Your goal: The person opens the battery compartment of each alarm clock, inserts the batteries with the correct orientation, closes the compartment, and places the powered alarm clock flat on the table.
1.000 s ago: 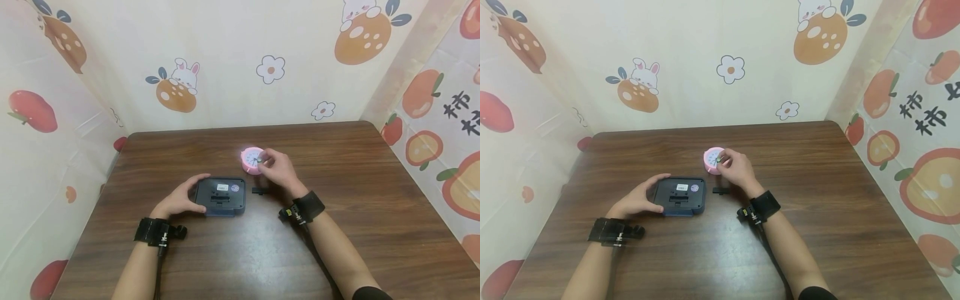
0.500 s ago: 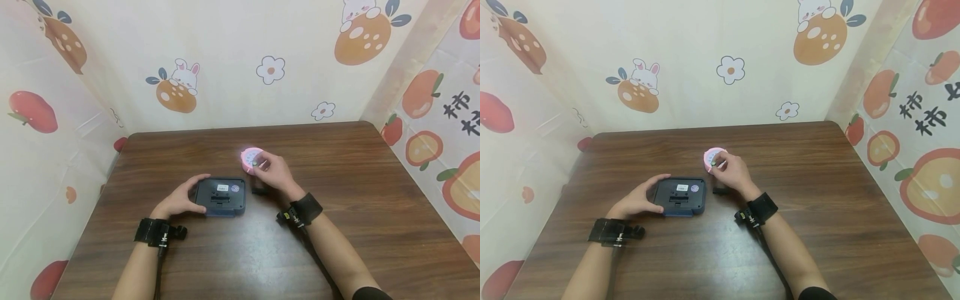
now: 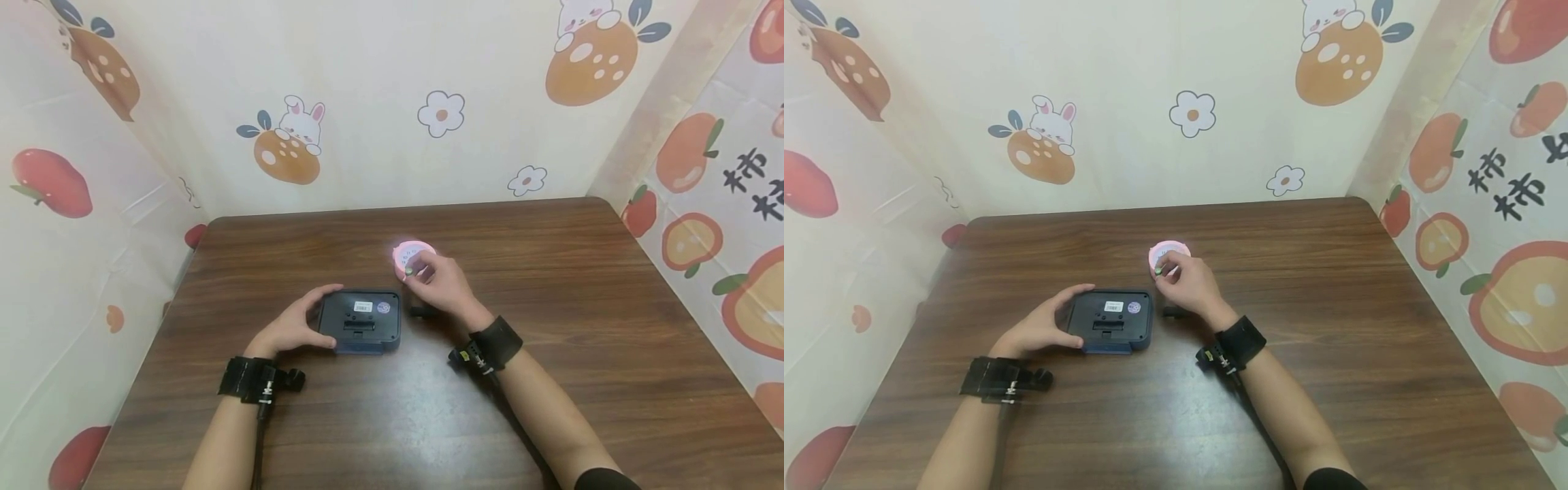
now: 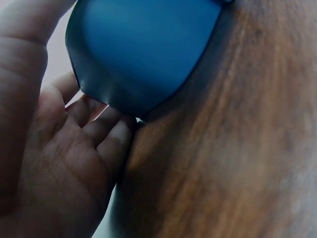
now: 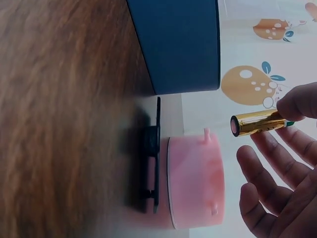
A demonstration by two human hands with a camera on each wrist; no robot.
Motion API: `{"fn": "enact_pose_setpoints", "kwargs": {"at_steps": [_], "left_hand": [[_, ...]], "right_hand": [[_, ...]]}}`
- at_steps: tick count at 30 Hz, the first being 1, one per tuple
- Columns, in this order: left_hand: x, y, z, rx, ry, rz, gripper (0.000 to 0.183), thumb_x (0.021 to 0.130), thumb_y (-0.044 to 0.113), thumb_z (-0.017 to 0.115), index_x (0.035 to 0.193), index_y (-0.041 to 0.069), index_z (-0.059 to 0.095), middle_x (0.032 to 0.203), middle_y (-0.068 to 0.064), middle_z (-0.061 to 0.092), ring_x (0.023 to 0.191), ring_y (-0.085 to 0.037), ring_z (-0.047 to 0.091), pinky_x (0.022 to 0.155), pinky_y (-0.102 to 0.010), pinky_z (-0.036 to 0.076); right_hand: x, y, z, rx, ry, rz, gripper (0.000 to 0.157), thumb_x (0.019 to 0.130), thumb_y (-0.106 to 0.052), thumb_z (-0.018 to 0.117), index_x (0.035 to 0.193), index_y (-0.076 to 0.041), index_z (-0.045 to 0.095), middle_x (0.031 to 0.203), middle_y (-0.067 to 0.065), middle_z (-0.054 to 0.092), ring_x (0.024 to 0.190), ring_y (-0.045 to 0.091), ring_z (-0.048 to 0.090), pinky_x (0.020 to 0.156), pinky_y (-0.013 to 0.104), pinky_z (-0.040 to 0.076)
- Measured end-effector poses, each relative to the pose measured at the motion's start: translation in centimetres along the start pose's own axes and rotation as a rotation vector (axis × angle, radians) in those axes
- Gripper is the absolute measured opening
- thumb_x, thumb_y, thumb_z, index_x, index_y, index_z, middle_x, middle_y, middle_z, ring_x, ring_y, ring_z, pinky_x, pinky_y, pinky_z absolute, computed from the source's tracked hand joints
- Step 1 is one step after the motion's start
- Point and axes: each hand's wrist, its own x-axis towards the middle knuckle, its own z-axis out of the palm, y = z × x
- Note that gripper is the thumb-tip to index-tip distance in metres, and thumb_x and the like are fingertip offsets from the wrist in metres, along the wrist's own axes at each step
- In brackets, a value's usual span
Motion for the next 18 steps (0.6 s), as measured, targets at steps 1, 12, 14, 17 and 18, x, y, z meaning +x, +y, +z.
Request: {"fn": "enact_pose_setpoints", "kwargs": {"at_steps": [1, 12, 14, 17, 18], "left_hand": [[0.0, 0.0, 0.0, 0.000, 0.000, -0.003, 0.098, 0.064, 0.039, 0.088, 0.146, 0.037, 0.034, 0.153, 0.003, 0.035, 0.144, -0.030, 0.028, 0.114, -0.059, 0.024], [-0.1, 0.1, 0.0, -0.011, 0.003, -0.010, 0.100, 0.065, 0.034, 0.089, 0.148, 0.033, 0.033, 0.154, 0.001, 0.033, 0.145, -0.031, 0.026, 0.114, -0.061, 0.023], [-0.1, 0.1, -0.1, -0.010, 0.002, -0.013, 0.099, 0.065, 0.036, 0.089, 0.147, 0.035, 0.033, 0.153, 0.003, 0.034, 0.145, -0.030, 0.026, 0.114, -0.060, 0.023], [-0.1, 0.0, -0.1, -0.010, 0.000, -0.014, 0.099, 0.064, 0.039, 0.088, 0.146, 0.036, 0.034, 0.153, 0.004, 0.034, 0.144, -0.029, 0.027, 0.114, -0.060, 0.023], [-0.1, 0.0, -0.1, -0.011, -0.001, -0.011, 0.098, 0.065, 0.039, 0.088, 0.146, 0.036, 0.034, 0.153, 0.004, 0.034, 0.144, -0.029, 0.027, 0.114, -0.060, 0.023]], "right_hand": [[0.0, -0.1, 0.0, -0.002, -0.002, -0.007, 0.013, 0.083, -0.021, 0.072, 0.092, -0.015, 0.065, 0.088, 0.001, 0.068, 0.079, 0.019, 0.064, 0.067, 0.032, 0.054], [-0.2, -0.9, 0.9, 0.010, -0.027, -0.046, 0.010, 0.083, -0.018, 0.069, 0.092, -0.017, 0.066, 0.085, -0.004, 0.068, 0.078, 0.014, 0.062, 0.069, 0.029, 0.055], [-0.3, -0.9, 1.0, 0.019, -0.028, -0.052, 0.010, 0.083, -0.018, 0.069, 0.092, -0.017, 0.066, 0.085, -0.003, 0.068, 0.078, 0.013, 0.061, 0.069, 0.029, 0.055], [-0.4, -1.0, 1.2, 0.029, -0.029, -0.061, 0.010, 0.083, -0.018, 0.069, 0.092, -0.017, 0.066, 0.086, -0.004, 0.068, 0.079, 0.013, 0.061, 0.071, 0.029, 0.055], [-0.4, -1.0, 1.2, 0.031, -0.030, -0.064, 0.010, 0.083, -0.018, 0.069, 0.092, -0.017, 0.066, 0.086, -0.004, 0.068, 0.079, 0.013, 0.061, 0.071, 0.030, 0.055]]}}
